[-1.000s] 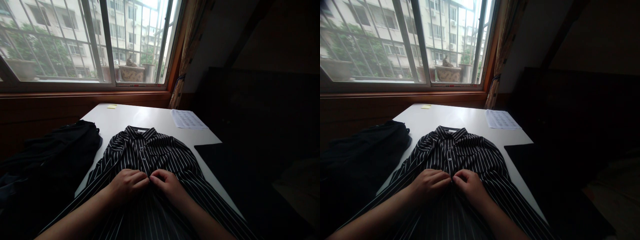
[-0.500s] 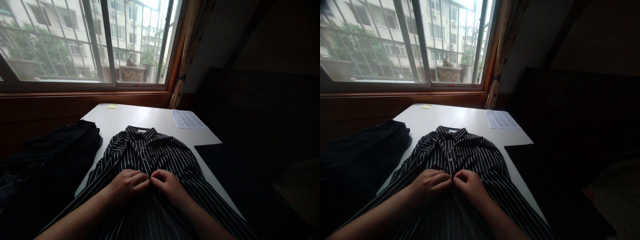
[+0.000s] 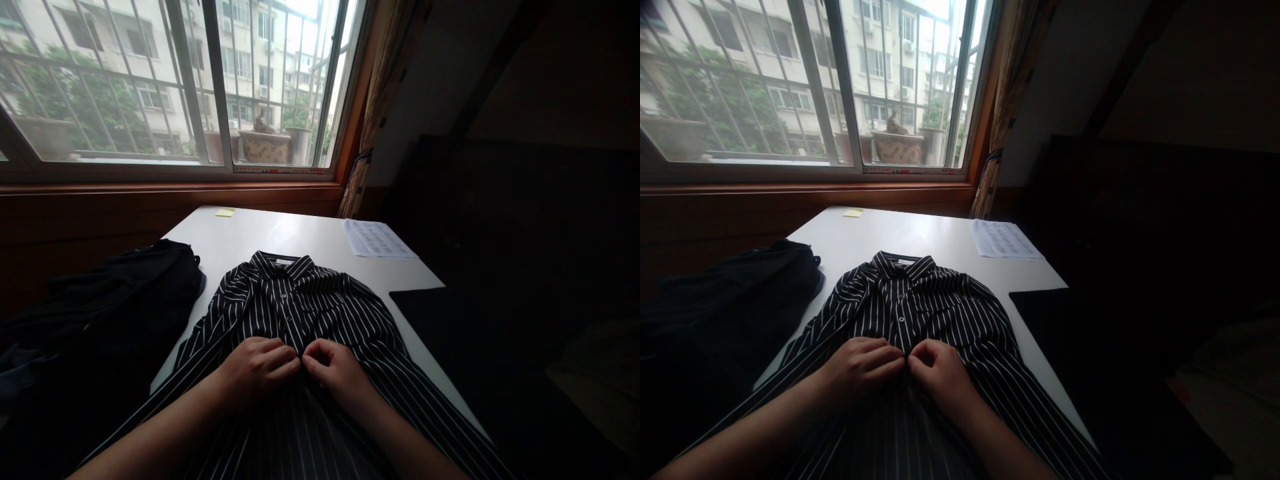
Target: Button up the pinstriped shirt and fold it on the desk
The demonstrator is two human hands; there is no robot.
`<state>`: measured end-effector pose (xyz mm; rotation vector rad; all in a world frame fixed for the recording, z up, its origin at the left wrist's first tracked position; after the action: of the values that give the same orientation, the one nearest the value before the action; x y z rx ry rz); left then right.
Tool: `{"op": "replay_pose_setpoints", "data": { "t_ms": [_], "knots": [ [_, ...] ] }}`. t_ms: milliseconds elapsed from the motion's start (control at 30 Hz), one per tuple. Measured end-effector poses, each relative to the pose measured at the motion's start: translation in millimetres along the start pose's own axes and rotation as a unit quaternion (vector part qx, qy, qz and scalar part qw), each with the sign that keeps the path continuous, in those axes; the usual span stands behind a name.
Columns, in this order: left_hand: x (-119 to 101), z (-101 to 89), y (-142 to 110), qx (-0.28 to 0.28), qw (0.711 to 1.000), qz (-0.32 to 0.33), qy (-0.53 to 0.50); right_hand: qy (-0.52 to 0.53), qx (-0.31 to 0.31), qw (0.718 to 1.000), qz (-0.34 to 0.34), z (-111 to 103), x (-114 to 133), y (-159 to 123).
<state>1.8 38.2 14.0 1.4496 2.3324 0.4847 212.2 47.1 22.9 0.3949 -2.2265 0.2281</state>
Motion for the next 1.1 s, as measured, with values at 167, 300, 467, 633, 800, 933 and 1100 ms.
{"op": "replay_pose_setpoints", "data": {
  "t_ms": [167, 300, 467, 633, 800, 933, 1100],
  "knots": [
    [0.5, -0.5, 0.2, -0.003, 1.0, 0.008, 0.011, -0.011, -0.006, 1.0, -0.007, -0.1, 1.5, -0.3],
    [1.4, 0.8, -1.0, -0.005, 1.0, 0.006, 0.018, -0.012, -0.009, 1.0, -0.011, -0.6, 1.7, -0.7],
    [1.9, 1.0, -1.7, -0.009, 1.0, 0.007, 0.018, -0.016, -0.015, 1.0, -0.018, 0.1, 0.2, -0.5],
    [2.7, 1.9, -0.9, -0.017, 1.0, 0.009, 0.007, -0.019, -0.012, 1.0, -0.016, 0.1, -0.4, -0.1],
    [1.2, 2.2, 1.4, -0.011, 1.0, -0.019, -0.011, -0.022, -0.015, 0.999, -0.021, 0.3, 0.9, -0.8],
    [1.4, 1.7, 3.2, -0.021, 0.999, -0.041, -0.013, -0.028, -0.027, 0.998, -0.042, 1.7, 0.8, -2.2],
    [6.3, 4.9, 2.7, 0.009, 0.998, -0.059, -0.007, -0.053, -0.046, 0.996, -0.053, 3.0, 1.3, -3.2]
  ]
}}
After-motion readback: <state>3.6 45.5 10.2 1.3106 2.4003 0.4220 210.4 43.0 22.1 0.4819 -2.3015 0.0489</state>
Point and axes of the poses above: each hand's wrist, its own y-axis towards the middle knuckle, its own z-axis out of the palm, x = y × z, the point moved 1 cm from there along y, towards the middle knuckle, and after that the axes turned 14 degrees about -y, right-handed, at the moved point
